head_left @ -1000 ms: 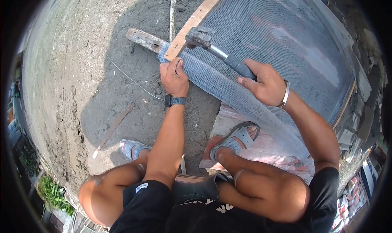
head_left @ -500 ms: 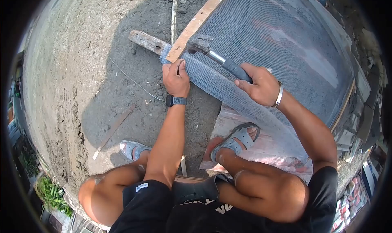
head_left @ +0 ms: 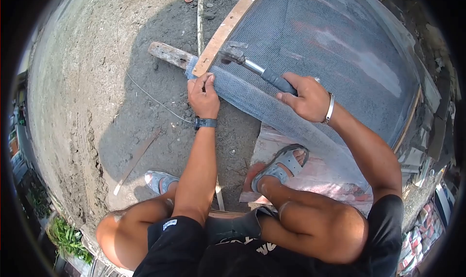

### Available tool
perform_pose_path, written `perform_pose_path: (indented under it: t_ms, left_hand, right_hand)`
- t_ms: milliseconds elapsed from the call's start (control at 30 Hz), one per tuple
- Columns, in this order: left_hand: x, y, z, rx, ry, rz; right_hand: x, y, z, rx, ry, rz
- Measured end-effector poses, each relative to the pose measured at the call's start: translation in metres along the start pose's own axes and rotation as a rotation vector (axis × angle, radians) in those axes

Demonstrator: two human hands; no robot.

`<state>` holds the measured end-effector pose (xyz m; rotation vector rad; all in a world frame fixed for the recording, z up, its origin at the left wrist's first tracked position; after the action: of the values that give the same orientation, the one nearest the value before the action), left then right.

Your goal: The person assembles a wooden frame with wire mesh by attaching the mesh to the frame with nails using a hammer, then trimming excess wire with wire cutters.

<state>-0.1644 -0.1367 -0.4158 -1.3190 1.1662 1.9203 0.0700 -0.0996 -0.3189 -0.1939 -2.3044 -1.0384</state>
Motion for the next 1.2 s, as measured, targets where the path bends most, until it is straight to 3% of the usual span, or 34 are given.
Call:
perform_pose_path:
  t_ms: [367, 533, 667, 800, 967, 1200]
  left_hand:
    - [-0.002, 0.03, 0.01, -0.113, 0.015, -0.128]
    - [0.075, 0.122, 0.04, -0.417, 0.318, -0.193]
    - [0.134, 0.163, 0.035, -0.398, 0.553, -0.199]
    - [0.163, 0.165, -0.004, -0.438, 0.84, -0.421]
    - [0.15, 0.133, -0.014, 0.064, 0.859, -0.218]
    - [0.131, 0.097, -0.044, 0.481, 0.824, -0.037]
  right_hand:
    - [-0.005, 0.014, -0.001, -0.079, 0.015, -0.042]
    - [0.018, 0.008, -0.013, -0.037, 0.238, -0.104]
    - [0.051, -0.037, -0.026, 0.1, 0.509, -0.253]
    - [0.048, -0.125, -0.026, 0.298, 0.513, -0.459]
    - [0.03, -0.183, -0.024, 0.365, 0.491, -0.564]
    - [0.016, -0.205, -0.016, 0.566, 0.449, -0.588]
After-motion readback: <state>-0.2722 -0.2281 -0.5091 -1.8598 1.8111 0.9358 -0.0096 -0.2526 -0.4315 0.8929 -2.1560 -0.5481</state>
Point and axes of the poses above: each hand's wrist, its own z-axis towards the middle knuckle, its own y-axis out of the back of the hand, x = y × z, the point moved 10 cm from there along z, towards the middle knuckle, and after that the axes turned 8 degrees about -z, right-handed, at the moved point
